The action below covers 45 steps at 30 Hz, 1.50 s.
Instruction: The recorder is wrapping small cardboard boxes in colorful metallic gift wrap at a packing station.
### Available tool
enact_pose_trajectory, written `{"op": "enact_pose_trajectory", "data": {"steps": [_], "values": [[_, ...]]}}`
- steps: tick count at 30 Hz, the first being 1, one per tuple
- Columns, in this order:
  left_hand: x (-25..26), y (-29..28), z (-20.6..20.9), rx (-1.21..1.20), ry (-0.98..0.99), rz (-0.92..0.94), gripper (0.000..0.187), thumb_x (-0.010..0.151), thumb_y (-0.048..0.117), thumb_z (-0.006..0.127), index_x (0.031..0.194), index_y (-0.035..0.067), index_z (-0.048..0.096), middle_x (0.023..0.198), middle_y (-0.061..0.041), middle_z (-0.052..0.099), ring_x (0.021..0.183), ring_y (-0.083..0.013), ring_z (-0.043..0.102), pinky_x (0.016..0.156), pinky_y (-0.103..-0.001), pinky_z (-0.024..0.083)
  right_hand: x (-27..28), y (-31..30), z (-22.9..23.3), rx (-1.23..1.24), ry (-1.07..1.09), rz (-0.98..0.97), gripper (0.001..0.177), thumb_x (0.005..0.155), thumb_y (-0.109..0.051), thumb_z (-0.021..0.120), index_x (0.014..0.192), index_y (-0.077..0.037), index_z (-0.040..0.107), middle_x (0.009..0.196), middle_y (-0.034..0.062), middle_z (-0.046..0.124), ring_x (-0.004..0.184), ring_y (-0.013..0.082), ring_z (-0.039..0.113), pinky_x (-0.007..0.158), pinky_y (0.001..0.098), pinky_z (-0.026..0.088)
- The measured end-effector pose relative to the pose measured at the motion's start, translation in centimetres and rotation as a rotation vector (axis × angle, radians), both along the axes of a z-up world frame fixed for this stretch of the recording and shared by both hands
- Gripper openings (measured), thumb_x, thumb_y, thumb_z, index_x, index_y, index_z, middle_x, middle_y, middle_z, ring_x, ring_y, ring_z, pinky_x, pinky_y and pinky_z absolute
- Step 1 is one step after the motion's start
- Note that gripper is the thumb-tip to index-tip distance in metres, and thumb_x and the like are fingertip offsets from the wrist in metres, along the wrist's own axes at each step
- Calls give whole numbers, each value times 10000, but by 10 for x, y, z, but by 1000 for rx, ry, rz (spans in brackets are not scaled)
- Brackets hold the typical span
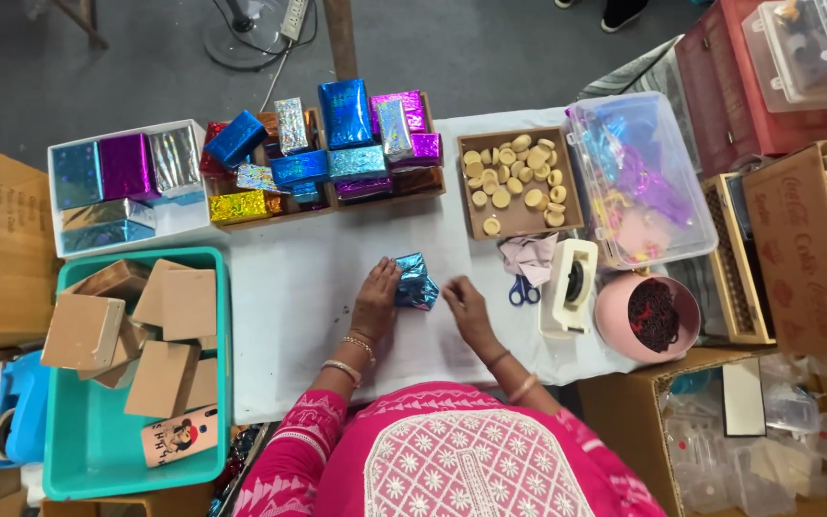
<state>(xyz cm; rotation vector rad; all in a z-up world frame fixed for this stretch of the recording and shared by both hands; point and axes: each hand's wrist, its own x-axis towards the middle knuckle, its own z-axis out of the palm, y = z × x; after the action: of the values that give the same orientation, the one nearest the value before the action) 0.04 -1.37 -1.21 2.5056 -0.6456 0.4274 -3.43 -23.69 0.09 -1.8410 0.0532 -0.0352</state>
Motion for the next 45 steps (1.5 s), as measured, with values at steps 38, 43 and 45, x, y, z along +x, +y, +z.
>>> {"op": "enact_pose_trajectory", "data": {"steps": [38, 43, 45], "values": [[5, -2, 27, 78, 19, -40, 649, 782, -36, 664, 1419, 11, 549, 1412, -188, 589, 1351, -344, 537, 1139, -423, 456, 90, 24, 17, -334, 253, 317, 410, 865, -241, 777, 1133, -120, 490, 605, 61, 573, 549, 231, 578, 548, 391, 445], [11, 5, 40, -100, 140, -25, 627, 776, -15, 694, 1377, 119, 579, 1371, -135, 641, 1337, -306, 581, 1129, -406, 488, 88, 25, 17, -306, 263, 295, 408, 872, -240, 778, 1135, -122, 489, 600, 39, 567, 541, 195, 568, 540, 372, 433], [14, 8, 36, -411, 444, -13, 762, 817, 95, 741, 1501, 77, 406, 1347, -135, 632, 1252, -298, 598, 1086, -409, 491, 85, 23, 16, -254, 272, 290, 421, 868, -212, 791, 1135, -111, 482, 594, 32, 534, 539, 164, 514, 536, 347, 413]]}}
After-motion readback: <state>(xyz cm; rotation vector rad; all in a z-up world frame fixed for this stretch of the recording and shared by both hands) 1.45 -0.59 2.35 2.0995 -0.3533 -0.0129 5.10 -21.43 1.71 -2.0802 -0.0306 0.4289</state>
